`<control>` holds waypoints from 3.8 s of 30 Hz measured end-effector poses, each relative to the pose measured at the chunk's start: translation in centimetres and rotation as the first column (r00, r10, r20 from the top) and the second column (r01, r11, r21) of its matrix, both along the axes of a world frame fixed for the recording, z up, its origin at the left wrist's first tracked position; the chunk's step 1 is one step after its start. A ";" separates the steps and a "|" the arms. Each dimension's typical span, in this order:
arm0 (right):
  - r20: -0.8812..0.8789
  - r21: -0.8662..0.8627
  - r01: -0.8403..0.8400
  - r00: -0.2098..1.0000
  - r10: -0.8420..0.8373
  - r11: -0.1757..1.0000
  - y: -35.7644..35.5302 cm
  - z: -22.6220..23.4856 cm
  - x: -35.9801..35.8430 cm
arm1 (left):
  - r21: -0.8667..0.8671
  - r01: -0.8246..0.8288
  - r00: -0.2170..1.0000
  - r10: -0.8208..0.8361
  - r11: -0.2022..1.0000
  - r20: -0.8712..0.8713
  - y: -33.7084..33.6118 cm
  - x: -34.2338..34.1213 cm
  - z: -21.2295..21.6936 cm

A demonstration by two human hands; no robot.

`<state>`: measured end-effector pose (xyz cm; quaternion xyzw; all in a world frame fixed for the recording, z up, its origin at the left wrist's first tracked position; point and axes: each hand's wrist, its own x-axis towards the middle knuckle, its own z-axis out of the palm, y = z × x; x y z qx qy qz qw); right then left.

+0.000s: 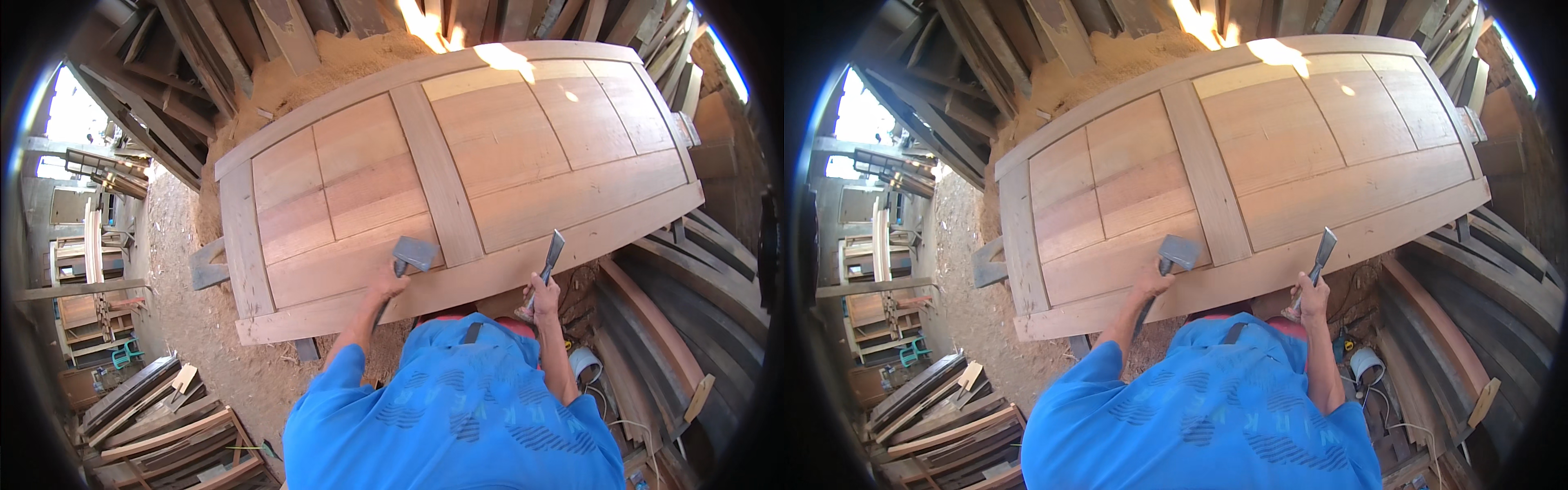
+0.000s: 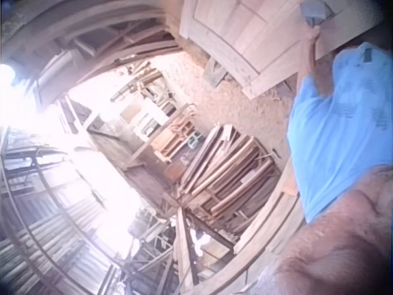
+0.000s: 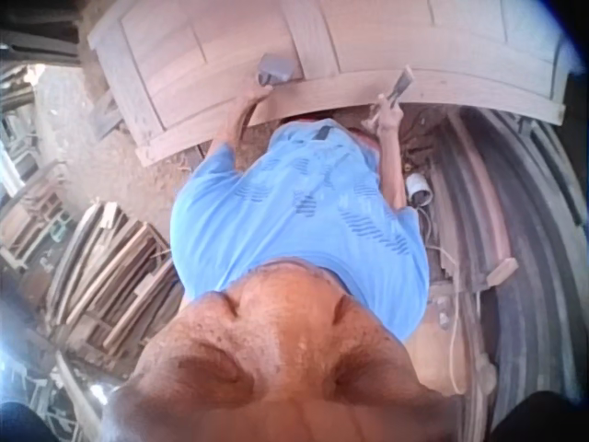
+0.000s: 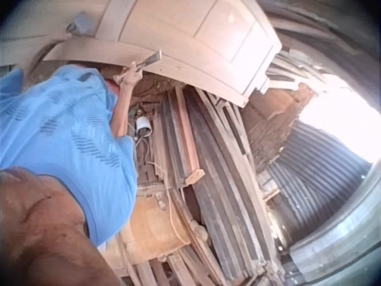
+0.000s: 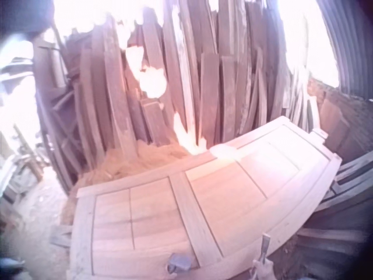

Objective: The person uses a power drill to fasten screws into a wooden door panel, then uses a hammer to tap the wood frame for alignment. The person works on the door in a workshop environment, handling tools and wood pieces.

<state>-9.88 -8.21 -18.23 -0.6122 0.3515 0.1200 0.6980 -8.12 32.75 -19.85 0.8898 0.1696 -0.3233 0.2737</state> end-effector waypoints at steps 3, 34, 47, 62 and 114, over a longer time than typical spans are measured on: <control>0.053 -0.039 -0.036 0.998 0.038 0.999 0.3 -0.7 -0.3 | -0.104 0.001 0.999 0.003 0.995 0.038 -4.3 0.5 1.0; 0.001 -0.264 -0.489 0.862 0.508 0.831 1.6 4.4 0.4 | 0.162 0.286 0.880 -0.326 0.944 0.346 -12.1 -3.3 -1.9; 0.015 -0.021 -0.777 0.629 0.777 0.630 6.7 8.2 -1.9 | 0.113 0.333 0.885 -0.351 0.936 0.305 -11.8 -4.0 -4.4; -0.372 -0.655 -0.753 0.385 0.845 0.055 14.5 7.6 0.2 | 0.088 0.530 0.783 -0.526 0.843 0.332 -8.5 -4.2 -3.5; -0.273 -0.717 -0.664 0.547 0.792 0.211 12.3 9.6 4.7 | 0.045 0.279 0.833 -0.265 0.959 0.486 -2.8 -2.9 -4.5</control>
